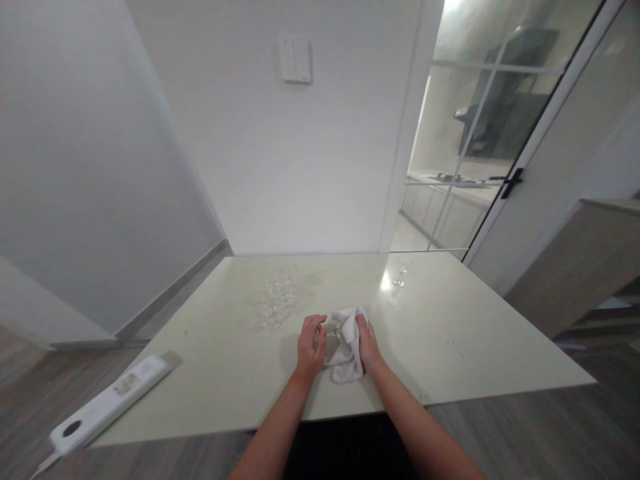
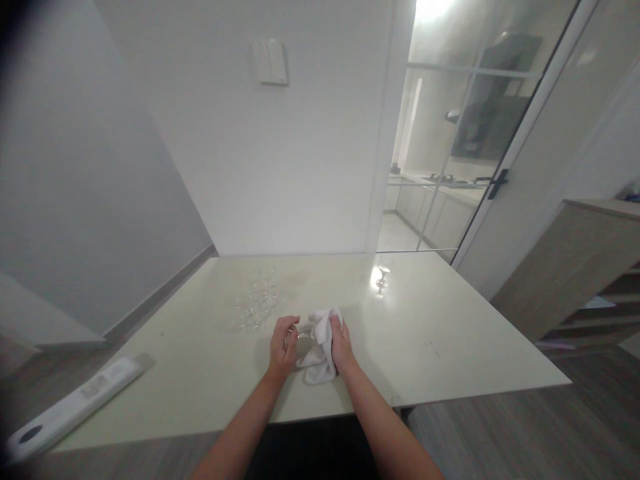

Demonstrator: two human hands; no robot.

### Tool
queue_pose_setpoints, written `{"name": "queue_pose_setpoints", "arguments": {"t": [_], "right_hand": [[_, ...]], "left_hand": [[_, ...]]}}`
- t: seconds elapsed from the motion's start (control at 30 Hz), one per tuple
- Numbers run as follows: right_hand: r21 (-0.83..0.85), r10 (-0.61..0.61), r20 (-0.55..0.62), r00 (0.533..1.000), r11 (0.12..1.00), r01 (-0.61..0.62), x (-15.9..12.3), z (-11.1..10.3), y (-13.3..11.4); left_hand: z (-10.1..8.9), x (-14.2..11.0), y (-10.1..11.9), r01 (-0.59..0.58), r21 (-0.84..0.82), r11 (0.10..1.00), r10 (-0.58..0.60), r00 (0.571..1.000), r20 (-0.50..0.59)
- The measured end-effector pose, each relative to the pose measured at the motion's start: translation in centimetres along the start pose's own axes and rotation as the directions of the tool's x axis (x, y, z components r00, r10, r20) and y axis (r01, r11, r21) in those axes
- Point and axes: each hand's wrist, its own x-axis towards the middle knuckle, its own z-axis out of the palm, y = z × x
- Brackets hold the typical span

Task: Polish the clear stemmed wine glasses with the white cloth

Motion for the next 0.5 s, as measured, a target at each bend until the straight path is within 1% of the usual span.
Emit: {"name": "queue_pose_setpoints", "arguments": {"t": [0.07,0.1,0.13,0.2,0.27,0.37,0.43,0.5], "right_hand": [[-0.027,0.029,-0.044,0.999,0.999,-0.03,0.2,-0.1,0.1],[-0.028,0.028,-0.043,0.999,0.999,-0.029,0.2,-0.1,0.1],[-0.017,0.015,-0.026,1.0,1.0,-0.016,0.2,-0.1,0.0],[0.006,-0.026,0.046,0.999,1.0,0.026,0.0,0.0,-0.2],[-0.028,-0.09,0.116,0.989,0.995,0.094,-0.3,0.1,-0.5],[-0.17,-0.226,0.193,0.955,0.951,0.26,-0.9,0.2,-1.1],[-0.227,-0.323,0.224,0.92,0.9,0.371,-1.2,0.2,-1.3],[-0.247,-0.373,0.235,0.898,0.87,0.426,-1.3,0.2,-1.4]], "left_hand": [[0.1,0.0,0.0,0.044,0.016,0.999,-0.045,0.999,0.03],[0.1,0.0,0.1,0.077,0.022,0.997,-0.078,0.996,0.034],[0.1,0.1,0.1,0.112,0.024,0.993,-0.112,0.993,0.025],[0.1,0.3,0.1,0.189,0.011,0.982,-0.189,0.982,-0.003],[0.1,0.6,0.0,0.28,-0.025,0.96,-0.281,0.96,-0.018],[0.2,1.0,-0.4,0.403,-0.095,0.91,-0.405,0.914,-0.004],[0.3,1.1,-0.7,0.455,-0.131,0.881,-0.457,0.889,0.02],[0.4,1.1,-0.9,0.487,-0.157,0.859,-0.485,0.873,0.049]]}}
